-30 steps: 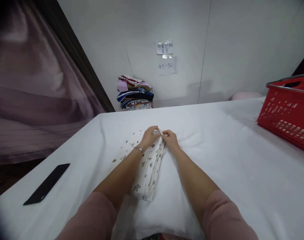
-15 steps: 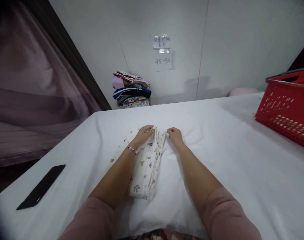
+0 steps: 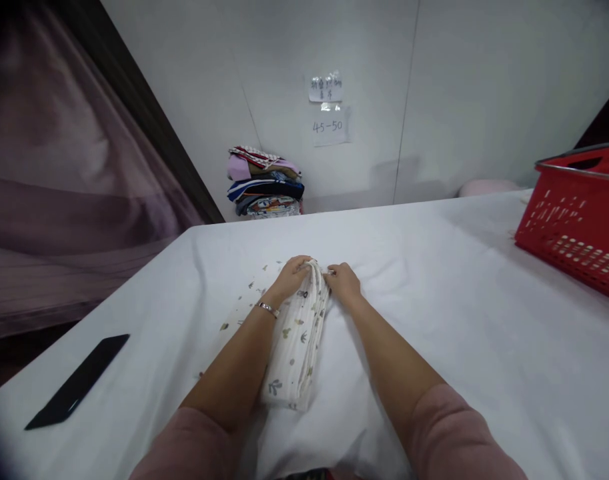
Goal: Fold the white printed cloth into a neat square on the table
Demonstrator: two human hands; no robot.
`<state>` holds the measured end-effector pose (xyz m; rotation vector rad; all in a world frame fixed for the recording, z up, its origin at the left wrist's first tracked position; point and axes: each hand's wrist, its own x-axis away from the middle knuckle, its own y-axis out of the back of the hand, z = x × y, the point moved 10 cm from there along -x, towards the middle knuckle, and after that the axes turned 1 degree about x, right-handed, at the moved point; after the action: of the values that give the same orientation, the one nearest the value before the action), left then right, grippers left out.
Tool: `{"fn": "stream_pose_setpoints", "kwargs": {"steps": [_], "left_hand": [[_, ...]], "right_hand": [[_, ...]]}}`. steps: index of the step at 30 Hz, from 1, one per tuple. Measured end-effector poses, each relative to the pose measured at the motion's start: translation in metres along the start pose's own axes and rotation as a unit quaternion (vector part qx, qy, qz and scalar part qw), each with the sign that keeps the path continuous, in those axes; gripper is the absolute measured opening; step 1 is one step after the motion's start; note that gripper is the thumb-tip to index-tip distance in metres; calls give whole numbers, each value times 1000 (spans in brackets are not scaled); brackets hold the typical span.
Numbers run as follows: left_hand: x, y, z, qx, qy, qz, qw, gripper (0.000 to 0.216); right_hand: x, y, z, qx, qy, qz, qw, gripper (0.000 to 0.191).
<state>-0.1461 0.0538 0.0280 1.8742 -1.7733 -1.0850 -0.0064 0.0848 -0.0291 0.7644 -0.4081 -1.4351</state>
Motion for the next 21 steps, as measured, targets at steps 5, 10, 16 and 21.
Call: {"fn": "stream_pose_setpoints", "kwargs": {"steps": [5, 10, 16, 21], "left_hand": [[-3, -2, -9, -44, -24, 26, 998, 25], [-14, -9, -14, -72, -45, 101, 991, 26], [-18, -18, -15, -46, -30, 201, 978, 27], [-21, -19, -14, -26, -21, 202, 979, 28]], "right_hand": [[0, -2, 0, 0, -5, 3, 1000, 26], [0, 9, 6, -76, 15, -48, 996, 15], [0, -1, 6, -316, 10, -21, 949, 8], [-6, -15, -5, -449, -55, 0, 892, 16]]}}
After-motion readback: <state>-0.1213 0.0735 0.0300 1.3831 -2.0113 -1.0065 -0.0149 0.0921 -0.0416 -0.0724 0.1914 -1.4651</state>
